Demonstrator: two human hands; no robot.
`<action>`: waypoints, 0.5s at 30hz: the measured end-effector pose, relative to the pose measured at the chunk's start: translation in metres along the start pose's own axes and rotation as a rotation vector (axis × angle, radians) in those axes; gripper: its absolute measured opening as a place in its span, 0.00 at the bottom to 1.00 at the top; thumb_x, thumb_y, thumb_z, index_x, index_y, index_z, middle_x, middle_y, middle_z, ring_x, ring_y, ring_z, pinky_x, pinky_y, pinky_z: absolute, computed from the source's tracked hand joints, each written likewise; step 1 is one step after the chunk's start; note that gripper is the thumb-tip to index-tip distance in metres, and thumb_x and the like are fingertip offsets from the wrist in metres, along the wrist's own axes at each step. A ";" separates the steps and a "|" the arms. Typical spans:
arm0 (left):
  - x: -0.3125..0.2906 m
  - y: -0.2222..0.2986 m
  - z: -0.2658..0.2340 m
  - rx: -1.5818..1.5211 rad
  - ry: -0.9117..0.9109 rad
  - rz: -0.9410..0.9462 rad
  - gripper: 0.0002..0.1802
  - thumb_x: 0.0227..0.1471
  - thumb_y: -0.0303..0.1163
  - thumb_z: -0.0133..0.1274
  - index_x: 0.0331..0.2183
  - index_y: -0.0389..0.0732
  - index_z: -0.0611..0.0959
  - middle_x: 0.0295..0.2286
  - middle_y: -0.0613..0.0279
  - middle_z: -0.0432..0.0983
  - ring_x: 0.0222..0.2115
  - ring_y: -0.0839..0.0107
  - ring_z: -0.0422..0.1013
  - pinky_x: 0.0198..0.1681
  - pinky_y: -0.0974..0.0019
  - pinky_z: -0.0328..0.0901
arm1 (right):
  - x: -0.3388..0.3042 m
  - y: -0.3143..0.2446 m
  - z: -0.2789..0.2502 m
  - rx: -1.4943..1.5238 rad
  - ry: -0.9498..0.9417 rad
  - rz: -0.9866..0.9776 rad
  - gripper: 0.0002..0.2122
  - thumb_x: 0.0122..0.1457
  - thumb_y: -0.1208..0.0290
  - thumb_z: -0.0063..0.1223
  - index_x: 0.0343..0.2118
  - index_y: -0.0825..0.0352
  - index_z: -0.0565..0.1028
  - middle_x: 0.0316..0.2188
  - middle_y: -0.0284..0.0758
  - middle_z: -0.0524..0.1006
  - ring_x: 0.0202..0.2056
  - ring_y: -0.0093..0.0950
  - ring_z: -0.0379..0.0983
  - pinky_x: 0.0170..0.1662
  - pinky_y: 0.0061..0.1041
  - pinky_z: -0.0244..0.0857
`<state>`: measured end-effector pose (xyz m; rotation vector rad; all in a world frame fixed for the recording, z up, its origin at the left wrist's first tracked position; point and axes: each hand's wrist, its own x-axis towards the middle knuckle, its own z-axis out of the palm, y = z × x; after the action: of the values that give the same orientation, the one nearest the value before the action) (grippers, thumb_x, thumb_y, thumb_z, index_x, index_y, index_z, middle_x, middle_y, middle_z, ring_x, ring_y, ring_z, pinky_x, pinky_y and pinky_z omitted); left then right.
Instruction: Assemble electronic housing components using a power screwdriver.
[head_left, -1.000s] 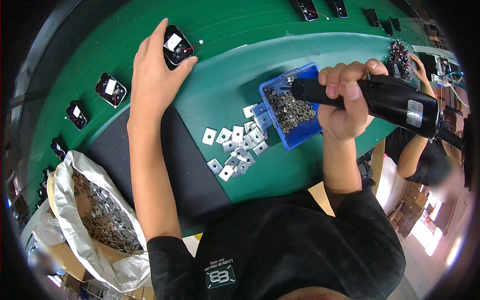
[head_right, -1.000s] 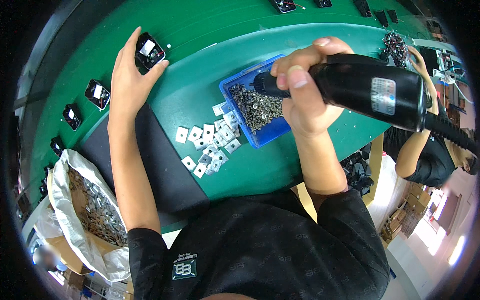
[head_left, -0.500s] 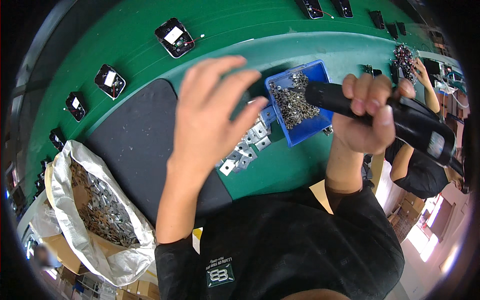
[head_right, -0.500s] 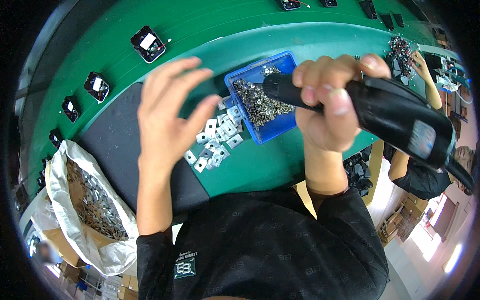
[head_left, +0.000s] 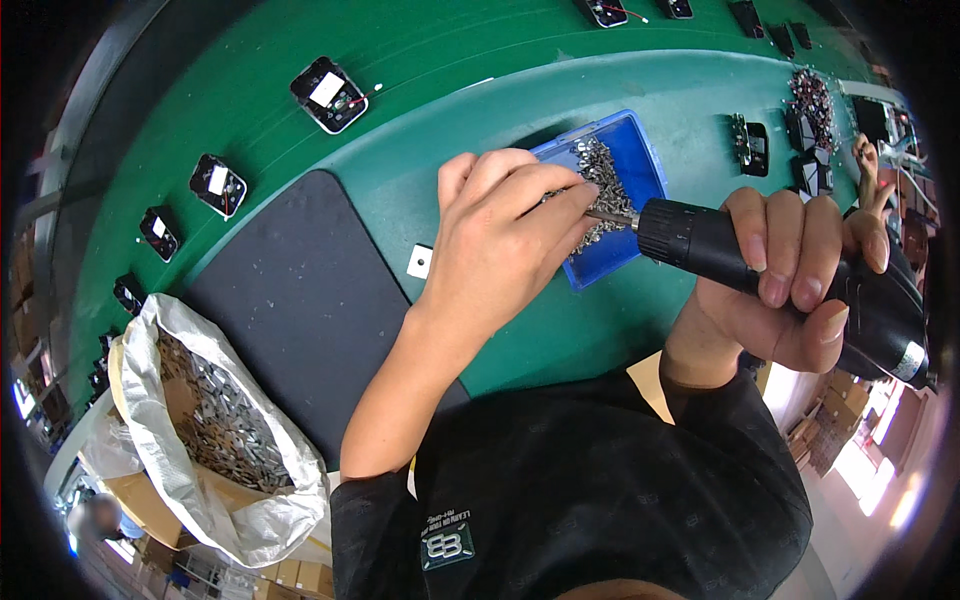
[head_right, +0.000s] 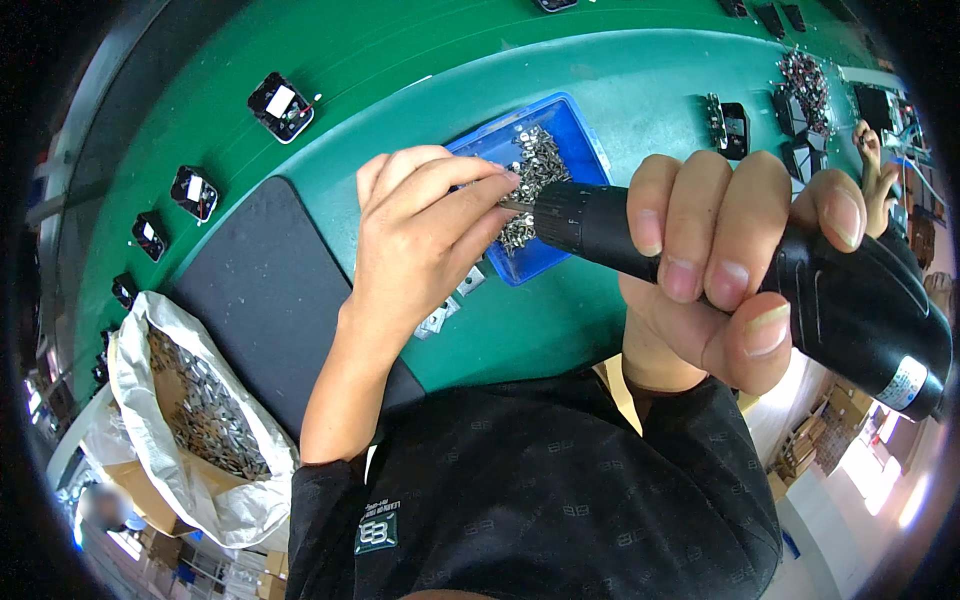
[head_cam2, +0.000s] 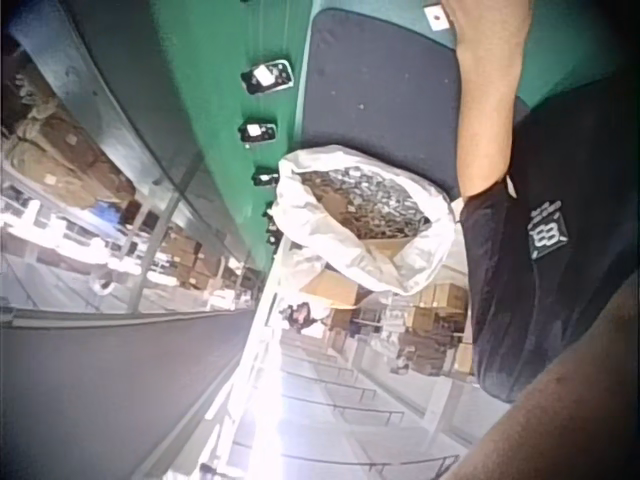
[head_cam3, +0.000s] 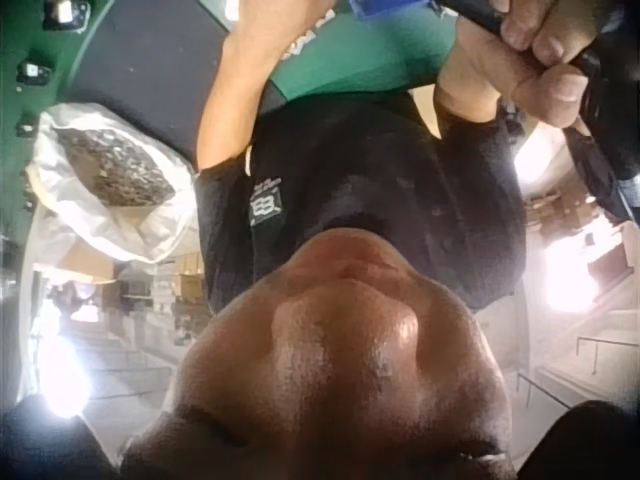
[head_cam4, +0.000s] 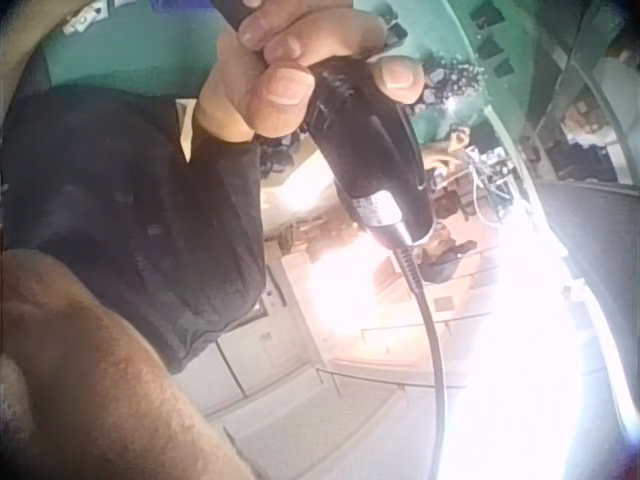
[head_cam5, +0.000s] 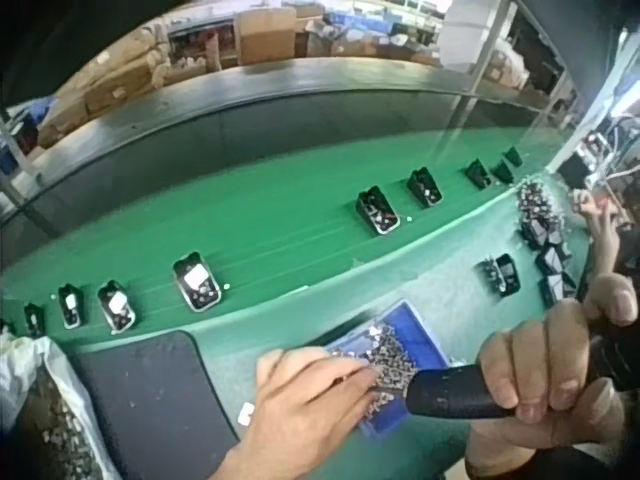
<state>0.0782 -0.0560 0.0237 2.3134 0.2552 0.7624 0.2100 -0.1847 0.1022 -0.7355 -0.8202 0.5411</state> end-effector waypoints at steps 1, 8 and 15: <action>0.000 -0.001 0.000 -0.002 -0.008 0.008 0.16 0.31 0.30 0.65 0.31 0.45 0.84 0.33 0.73 0.76 0.36 0.70 0.69 0.42 0.66 0.57 | 0.000 0.000 0.000 0.011 -0.008 -0.005 0.17 0.48 0.71 0.57 0.43 0.55 0.69 0.21 0.21 0.69 0.23 0.15 0.64 0.35 0.19 0.59; -0.004 0.000 0.008 -0.020 0.026 0.056 0.16 0.33 0.30 0.65 0.32 0.45 0.84 0.32 0.71 0.78 0.35 0.70 0.70 0.41 0.66 0.56 | -0.004 -0.007 -0.003 0.026 -0.050 -0.009 0.18 0.48 0.71 0.57 0.44 0.56 0.69 0.23 0.23 0.70 0.24 0.16 0.65 0.36 0.19 0.59; -0.008 0.005 0.008 -0.039 0.045 0.047 0.14 0.36 0.28 0.64 0.32 0.45 0.84 0.29 0.69 0.78 0.33 0.71 0.70 0.40 0.66 0.56 | -0.008 -0.013 -0.008 -0.009 -0.052 -0.003 0.18 0.47 0.71 0.58 0.43 0.55 0.70 0.23 0.22 0.71 0.24 0.15 0.66 0.36 0.19 0.60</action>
<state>0.0765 -0.0670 0.0185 2.2745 0.2051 0.8367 0.2136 -0.2017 0.1050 -0.7307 -0.8730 0.5558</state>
